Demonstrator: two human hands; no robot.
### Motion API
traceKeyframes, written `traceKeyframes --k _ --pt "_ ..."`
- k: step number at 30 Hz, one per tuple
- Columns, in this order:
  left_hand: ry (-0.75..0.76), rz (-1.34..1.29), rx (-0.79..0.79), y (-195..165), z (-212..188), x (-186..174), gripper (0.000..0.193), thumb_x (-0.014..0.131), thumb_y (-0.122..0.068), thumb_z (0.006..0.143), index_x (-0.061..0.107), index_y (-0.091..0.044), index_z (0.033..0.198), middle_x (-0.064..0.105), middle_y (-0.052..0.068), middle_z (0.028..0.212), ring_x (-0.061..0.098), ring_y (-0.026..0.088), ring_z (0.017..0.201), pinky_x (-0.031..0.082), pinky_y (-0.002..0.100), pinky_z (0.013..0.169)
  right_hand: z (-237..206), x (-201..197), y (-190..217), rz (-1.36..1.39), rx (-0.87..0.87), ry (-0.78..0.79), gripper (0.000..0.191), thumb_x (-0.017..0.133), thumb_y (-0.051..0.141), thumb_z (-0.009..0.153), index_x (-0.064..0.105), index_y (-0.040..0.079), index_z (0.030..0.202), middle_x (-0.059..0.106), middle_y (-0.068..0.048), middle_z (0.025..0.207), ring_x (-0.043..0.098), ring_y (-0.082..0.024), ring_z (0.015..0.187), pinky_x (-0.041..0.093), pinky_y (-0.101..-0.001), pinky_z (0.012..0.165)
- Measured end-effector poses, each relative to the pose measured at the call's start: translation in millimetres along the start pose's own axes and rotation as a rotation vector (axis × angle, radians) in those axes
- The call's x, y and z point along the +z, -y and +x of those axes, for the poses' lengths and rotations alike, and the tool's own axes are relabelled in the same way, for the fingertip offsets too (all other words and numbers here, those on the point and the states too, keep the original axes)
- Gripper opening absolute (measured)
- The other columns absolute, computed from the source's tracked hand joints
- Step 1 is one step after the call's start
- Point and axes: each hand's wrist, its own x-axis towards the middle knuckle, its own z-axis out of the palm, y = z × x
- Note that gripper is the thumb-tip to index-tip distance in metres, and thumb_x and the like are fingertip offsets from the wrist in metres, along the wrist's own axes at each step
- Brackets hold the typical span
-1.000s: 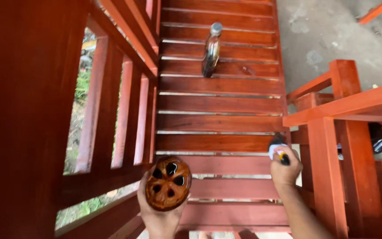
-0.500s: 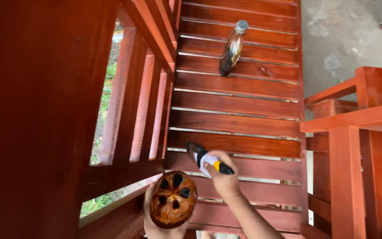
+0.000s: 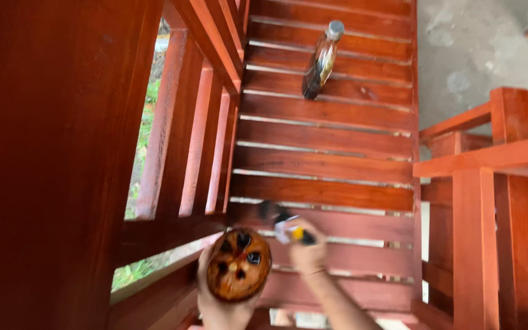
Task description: The person applies red stain or paint to wooden furniture with a brush, holding a cut plastic bottle of stain in one hand. They brush the lower rails and legs of a red bench, then move to brush the slatted seat boards of another red furniture piece.
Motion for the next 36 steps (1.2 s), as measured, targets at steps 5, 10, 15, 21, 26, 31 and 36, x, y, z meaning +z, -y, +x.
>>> traceKeyframes --k 5,10,15,21,26,31,36 --pt "0.026 -0.034 -0.066 3 1 8 0.113 0.097 -0.015 0.055 0.035 0.000 0.147 0.064 0.016 0.132 0.068 0.022 0.117 0.058 0.033 0.098 5 -93 -32 -0.110 0.026 -0.098 0.018 0.081 -0.002 0.078 0.073 0.006 0.092 0.072 0.000 0.090 0.065 -0.010 0.091 0.052 -0.0260 0.086" --pt "0.046 0.065 -0.021 2 5 13 0.112 0.099 -0.015 0.054 0.035 -0.001 0.145 0.057 0.017 0.135 0.062 0.024 0.122 0.054 0.034 0.102 11 -170 -36 -0.356 0.079 -0.141 0.021 0.080 0.002 0.080 0.073 0.011 0.097 0.075 0.001 0.098 0.067 -0.010 0.097 0.051 -0.0290 0.088" --pt "0.107 -0.401 -0.402 -1 6 23 0.109 0.093 -0.011 0.057 0.031 -0.007 0.147 0.048 0.012 0.141 0.058 0.024 0.126 0.061 0.041 0.097 14 -223 -28 -0.553 0.216 -0.293 0.019 0.078 0.003 0.086 0.073 0.013 0.101 0.072 -0.011 0.098 0.069 -0.023 0.097 0.053 -0.0319 0.087" --pt "0.111 -0.116 -0.168 0 1 30 0.110 0.094 -0.010 0.057 0.031 -0.003 0.147 0.051 0.014 0.140 0.058 0.024 0.127 0.053 0.035 0.106 16 -243 -12 -0.884 -0.069 -0.243 0.025 0.071 -0.006 0.080 0.072 0.013 0.096 0.070 -0.013 0.108 0.068 -0.033 0.104 0.054 -0.0388 0.088" --pt "0.048 -0.049 -0.028 2 2 34 0.111 0.097 -0.011 0.054 0.035 0.000 0.145 0.052 0.017 0.138 0.058 0.026 0.125 0.051 0.036 0.106 -2 -154 -2 -0.648 0.072 -0.187 0.028 0.074 -0.001 0.073 0.074 0.022 0.088 0.072 -0.006 0.108 0.073 -0.024 0.090 0.060 -0.0352 0.072" --pt "-0.037 -0.805 -0.529 1 17 39 0.110 0.096 -0.017 0.062 0.035 -0.007 0.153 0.050 0.016 0.143 0.058 0.033 0.125 0.054 0.052 0.097 -26 -91 6 -0.687 -0.232 0.163 0.032 0.078 -0.002 0.069 0.074 0.024 0.086 0.070 -0.005 0.112 0.070 -0.028 0.099 0.059 -0.0346 0.080" --pt "0.063 -0.103 -0.096 -5 21 42 0.112 0.096 -0.016 0.058 0.033 -0.001 0.148 0.049 0.016 0.143 0.056 0.025 0.129 0.053 0.036 0.109 -11 -146 11 -0.778 -0.075 0.071 0.040 0.079 -0.002 0.059 0.074 0.025 0.088 0.064 -0.008 0.116 0.066 -0.032 0.103 0.059 -0.0381 0.083"
